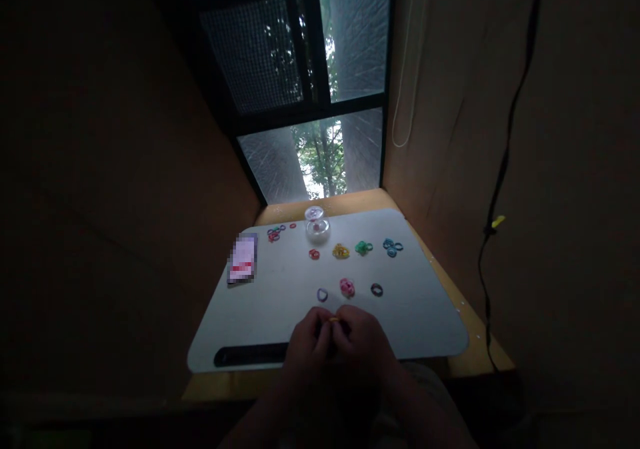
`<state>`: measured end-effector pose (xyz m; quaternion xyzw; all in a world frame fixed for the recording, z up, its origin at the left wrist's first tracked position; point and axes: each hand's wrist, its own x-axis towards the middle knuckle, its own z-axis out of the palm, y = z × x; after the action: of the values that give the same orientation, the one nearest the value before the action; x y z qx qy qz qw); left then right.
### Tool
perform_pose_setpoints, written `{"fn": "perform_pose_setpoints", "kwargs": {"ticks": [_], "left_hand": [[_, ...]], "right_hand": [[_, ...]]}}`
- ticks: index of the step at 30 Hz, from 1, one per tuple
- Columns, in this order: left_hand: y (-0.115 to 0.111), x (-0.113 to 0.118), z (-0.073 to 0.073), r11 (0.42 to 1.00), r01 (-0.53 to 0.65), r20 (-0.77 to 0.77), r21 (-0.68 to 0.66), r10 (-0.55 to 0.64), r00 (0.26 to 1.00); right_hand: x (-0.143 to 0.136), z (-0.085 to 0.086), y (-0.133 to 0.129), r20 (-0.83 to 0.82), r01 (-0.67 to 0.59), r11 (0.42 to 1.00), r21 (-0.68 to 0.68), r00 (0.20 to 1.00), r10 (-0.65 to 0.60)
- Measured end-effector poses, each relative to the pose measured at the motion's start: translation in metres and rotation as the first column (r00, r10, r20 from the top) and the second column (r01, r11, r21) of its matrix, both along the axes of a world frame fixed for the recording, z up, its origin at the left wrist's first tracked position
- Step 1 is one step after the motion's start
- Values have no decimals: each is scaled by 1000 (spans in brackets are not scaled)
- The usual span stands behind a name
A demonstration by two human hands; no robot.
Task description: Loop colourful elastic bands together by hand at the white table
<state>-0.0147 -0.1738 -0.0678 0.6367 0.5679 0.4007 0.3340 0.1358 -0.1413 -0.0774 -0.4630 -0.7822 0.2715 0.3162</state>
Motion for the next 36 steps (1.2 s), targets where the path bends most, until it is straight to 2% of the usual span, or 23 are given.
{"fn": "perform_pose_setpoints", "kwargs": {"ticks": [7,11,16,27,36], "left_hand": [[0,0,-8,999,-46,63,12,46,997],[1,1,-9,993,-104,82,50,100,992],[1,3,-8,993,-98,45,66,95,994],[5,2,-12,986,-159,45,45,157,987],[3,2,-5,996,-82,76,17,80,994]], "right_hand": [[-1,-9,4,-55,22,999,24,998,-21],[0,-6,1,-88,45,998,32,995,-42],[1,-1,-2,-96,41,998,38,995,-37],[2,-6,2,-74,14,998,58,997,-10],[3,2,-2,-61,27,998,60,998,-23]]}}
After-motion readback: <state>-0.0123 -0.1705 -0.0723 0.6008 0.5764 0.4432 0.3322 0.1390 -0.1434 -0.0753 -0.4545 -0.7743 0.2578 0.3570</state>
